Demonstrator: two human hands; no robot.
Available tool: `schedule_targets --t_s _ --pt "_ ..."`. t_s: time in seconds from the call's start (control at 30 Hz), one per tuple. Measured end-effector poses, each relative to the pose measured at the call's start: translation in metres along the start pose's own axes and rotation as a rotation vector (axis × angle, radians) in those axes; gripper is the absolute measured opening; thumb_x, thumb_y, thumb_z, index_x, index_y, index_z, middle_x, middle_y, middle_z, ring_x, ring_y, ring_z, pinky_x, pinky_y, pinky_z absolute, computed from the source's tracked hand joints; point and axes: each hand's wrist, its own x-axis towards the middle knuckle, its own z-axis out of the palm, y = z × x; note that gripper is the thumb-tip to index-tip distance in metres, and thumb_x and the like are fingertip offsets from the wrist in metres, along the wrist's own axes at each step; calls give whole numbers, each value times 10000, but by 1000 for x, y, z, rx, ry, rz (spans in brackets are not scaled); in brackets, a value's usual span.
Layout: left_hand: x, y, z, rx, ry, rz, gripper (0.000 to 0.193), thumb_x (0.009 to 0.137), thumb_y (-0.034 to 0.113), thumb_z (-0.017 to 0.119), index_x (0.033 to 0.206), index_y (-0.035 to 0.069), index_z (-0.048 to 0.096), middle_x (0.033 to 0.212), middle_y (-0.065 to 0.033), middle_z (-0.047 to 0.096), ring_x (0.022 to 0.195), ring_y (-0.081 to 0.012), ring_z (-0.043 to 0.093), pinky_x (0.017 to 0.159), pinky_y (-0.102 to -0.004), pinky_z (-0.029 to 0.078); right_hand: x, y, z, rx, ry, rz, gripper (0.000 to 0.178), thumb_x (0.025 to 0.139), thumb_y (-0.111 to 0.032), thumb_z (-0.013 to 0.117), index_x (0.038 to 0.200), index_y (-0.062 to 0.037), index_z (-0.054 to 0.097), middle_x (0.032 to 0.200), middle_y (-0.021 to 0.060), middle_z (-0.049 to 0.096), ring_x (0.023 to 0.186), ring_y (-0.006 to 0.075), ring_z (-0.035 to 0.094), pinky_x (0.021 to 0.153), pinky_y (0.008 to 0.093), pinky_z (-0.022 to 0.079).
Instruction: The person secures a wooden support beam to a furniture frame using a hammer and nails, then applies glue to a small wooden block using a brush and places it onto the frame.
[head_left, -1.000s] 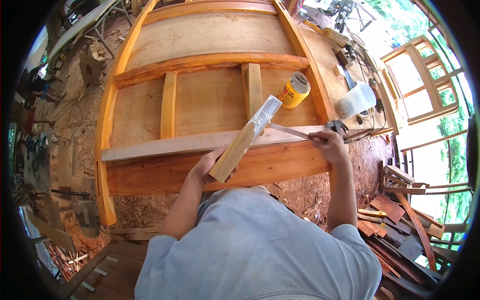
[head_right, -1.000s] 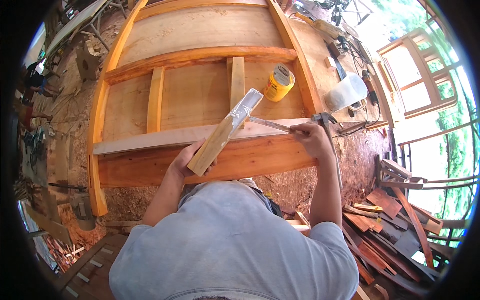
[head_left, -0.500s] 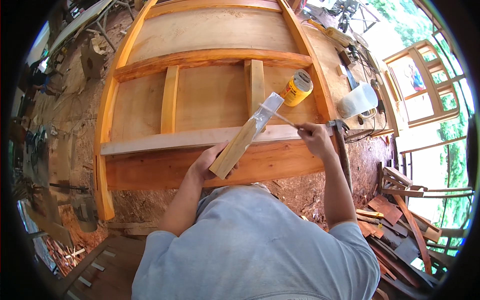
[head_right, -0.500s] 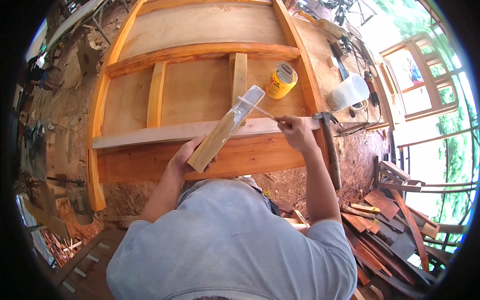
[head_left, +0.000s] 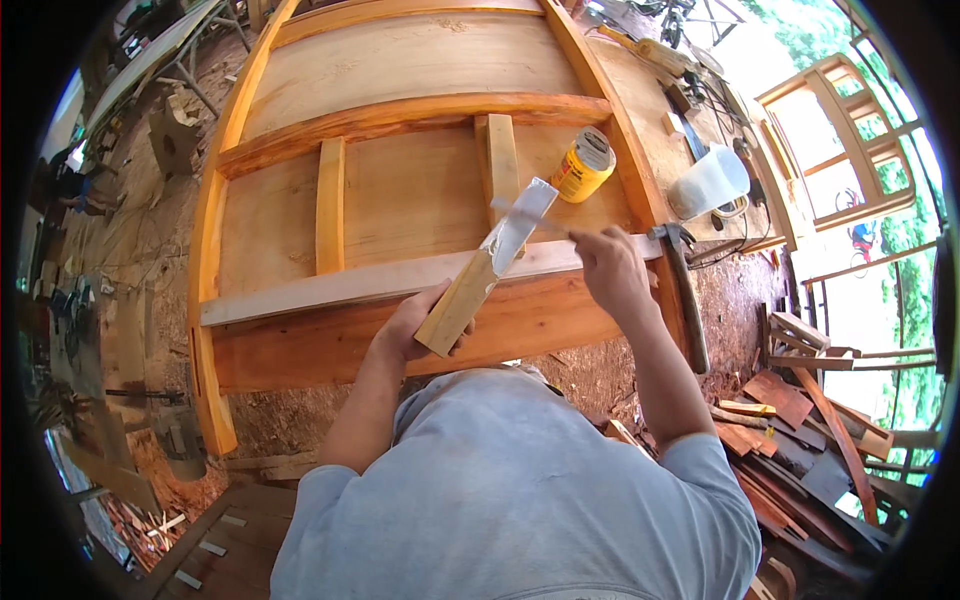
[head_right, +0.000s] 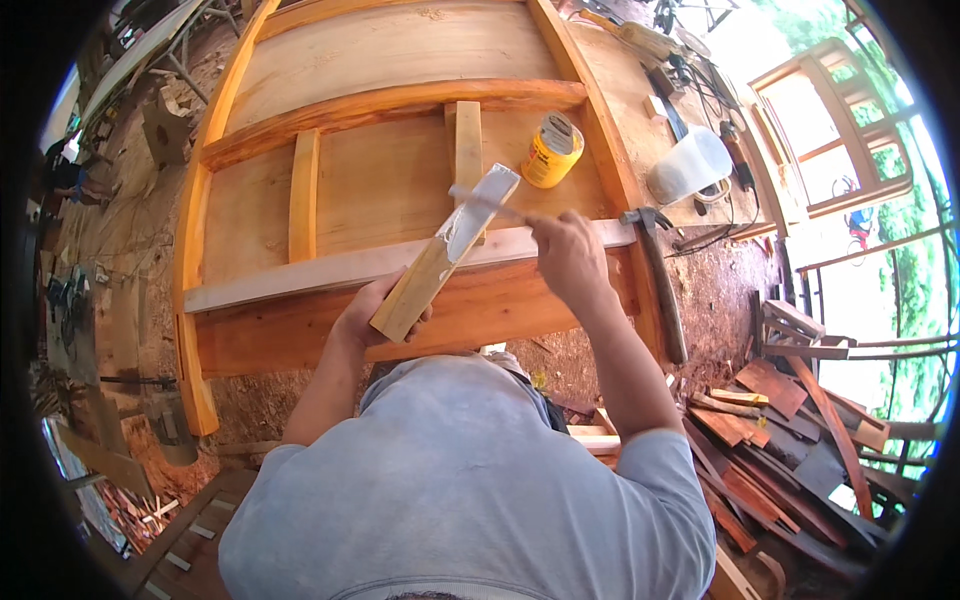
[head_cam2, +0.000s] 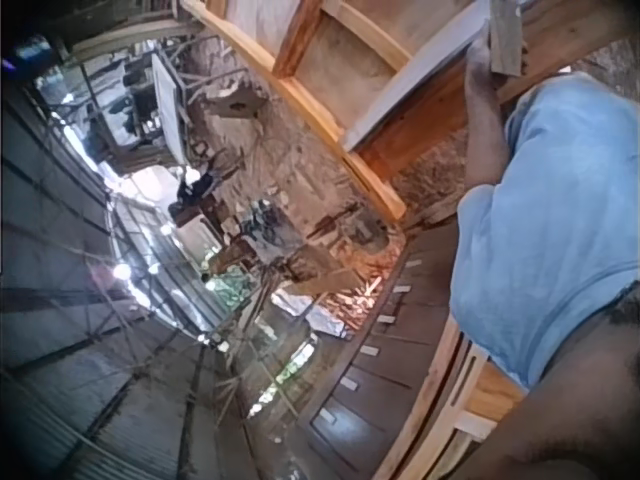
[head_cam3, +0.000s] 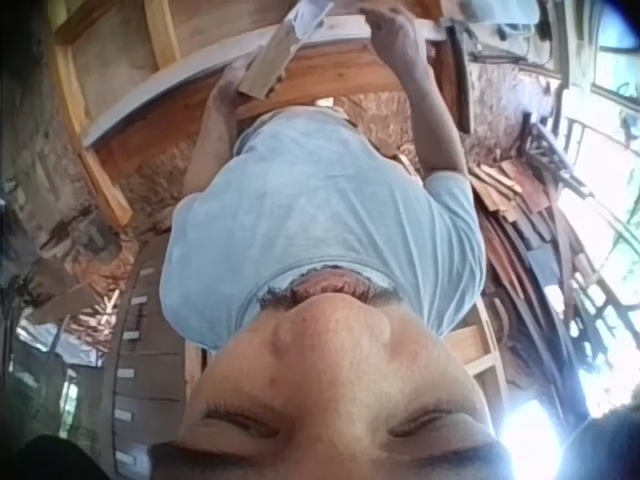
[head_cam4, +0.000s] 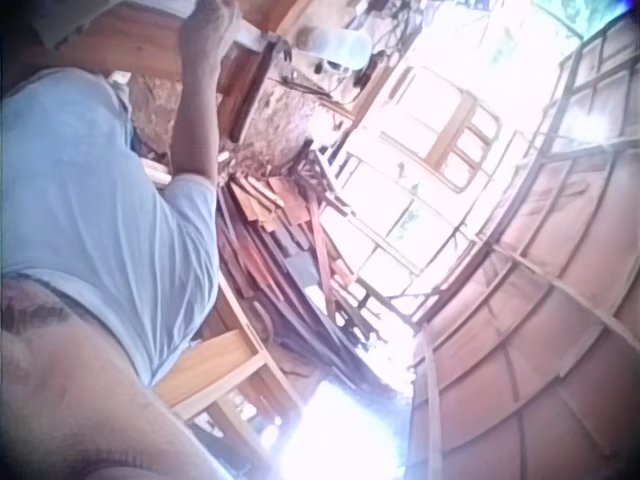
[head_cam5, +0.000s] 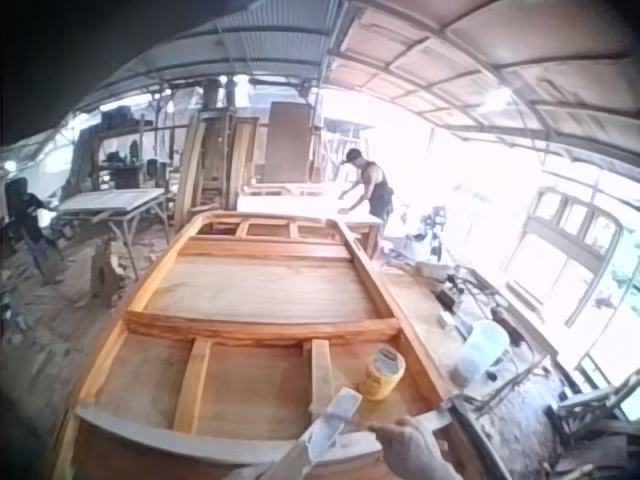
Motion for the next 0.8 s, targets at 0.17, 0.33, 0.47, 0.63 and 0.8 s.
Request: schedule_targets --t_s 0.17,0.33,0.47,0.63,0.8 --pt "1 0 2 -66 39 2 510 1099 437 307 1252 36 582 889 -158 697 684 -233 691 566 -353 583 13 37 7 210 -49 302 253 941 -136 648 1166 -58 735 881 170 714 809 231 674 751 363 525" --pt "3 -5 -9 -48 -23 36 517 1097 448 309 1254 38 583 897 -161 699 715 -235 701 574 -353 587 -42 2 5 525 -445 268 259 935 -106 670 1173 -25 732 807 60 706 755 85 604 708 265 500" --pt "1 -5 -6 -68 12 10 527 1096 451 307 1260 35 585 900 -165 700 699 -240 701 567 -357 589 -49 18 19 715 -435 285 250 946 -102 670 1173 -21 733 839 38 716 771 81 605 722 254 497" --pt "2 -3 -6 -120 19 -63 564 1083 493 319 1266 34 592 888 -164 697 650 -242 691 549 -357 583 -48 38 17 530 -118 417 251 932 -113 703 1174 -73 753 929 78 735 820 107 636 740 280 508" --pt "2 -6 -11 -27 18 -37 590 1071 522 329 1263 31 593 878 -156 694 629 -244 684 541 -347 577 -58 30 -39 322 -401 186 232 921 -105 718 1147 -98 769 962 134 737 850 138 669 769 308 522"
